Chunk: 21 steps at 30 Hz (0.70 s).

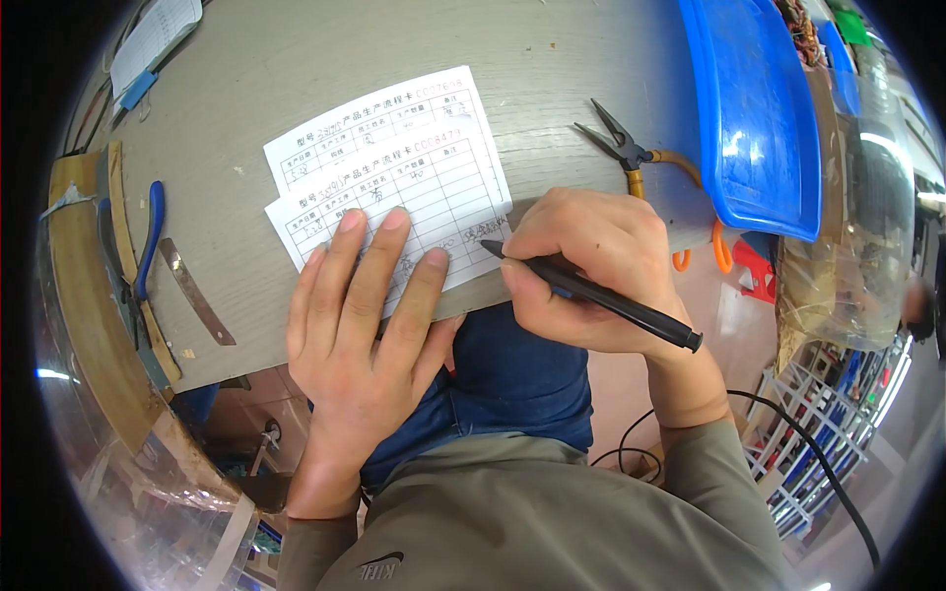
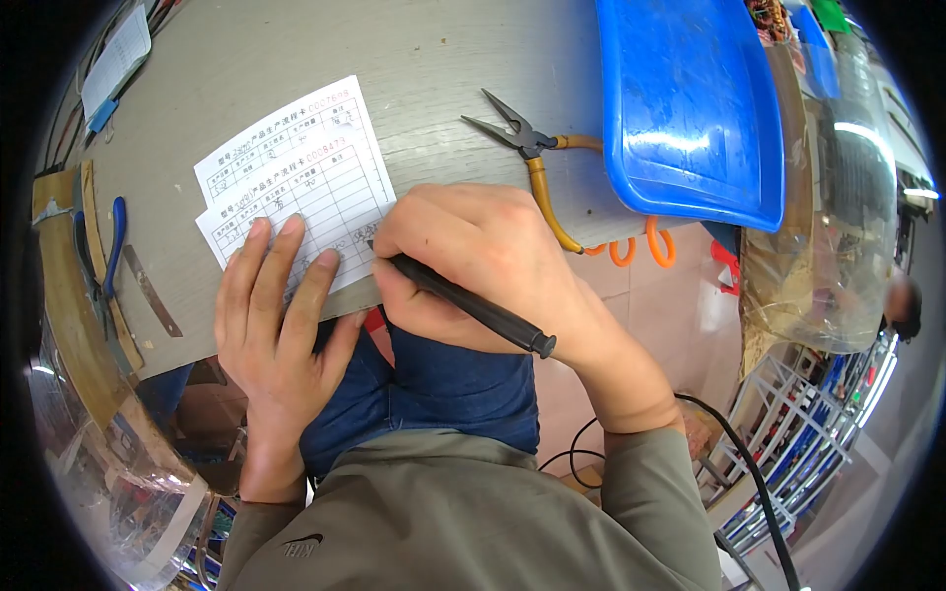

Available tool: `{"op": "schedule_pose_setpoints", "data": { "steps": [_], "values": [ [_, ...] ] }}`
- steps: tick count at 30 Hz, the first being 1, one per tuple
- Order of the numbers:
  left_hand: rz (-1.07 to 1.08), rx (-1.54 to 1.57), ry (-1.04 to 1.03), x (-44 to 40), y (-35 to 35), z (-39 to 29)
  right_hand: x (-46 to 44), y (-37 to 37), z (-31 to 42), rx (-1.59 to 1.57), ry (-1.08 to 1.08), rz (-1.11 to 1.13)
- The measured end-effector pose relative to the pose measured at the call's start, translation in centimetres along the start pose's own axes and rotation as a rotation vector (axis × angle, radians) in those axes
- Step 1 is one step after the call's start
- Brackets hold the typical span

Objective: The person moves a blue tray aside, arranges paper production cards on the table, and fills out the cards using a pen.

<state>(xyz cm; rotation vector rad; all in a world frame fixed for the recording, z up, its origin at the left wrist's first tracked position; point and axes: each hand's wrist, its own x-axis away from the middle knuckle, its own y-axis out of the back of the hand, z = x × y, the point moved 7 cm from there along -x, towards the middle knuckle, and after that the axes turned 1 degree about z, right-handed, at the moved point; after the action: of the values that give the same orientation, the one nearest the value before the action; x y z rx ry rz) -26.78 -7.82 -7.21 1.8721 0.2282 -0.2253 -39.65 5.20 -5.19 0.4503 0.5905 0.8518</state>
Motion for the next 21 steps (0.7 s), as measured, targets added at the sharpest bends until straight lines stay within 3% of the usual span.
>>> {"op": "schedule_pose_setpoints", "data": {
  "steps": [21],
  "values": [
    [-0.008, 0.000, -0.011, 0.06, -0.11, 0.06, 0.12, 0.14, -0.03, -0.047, 0.036, -0.014]
  ]
}}
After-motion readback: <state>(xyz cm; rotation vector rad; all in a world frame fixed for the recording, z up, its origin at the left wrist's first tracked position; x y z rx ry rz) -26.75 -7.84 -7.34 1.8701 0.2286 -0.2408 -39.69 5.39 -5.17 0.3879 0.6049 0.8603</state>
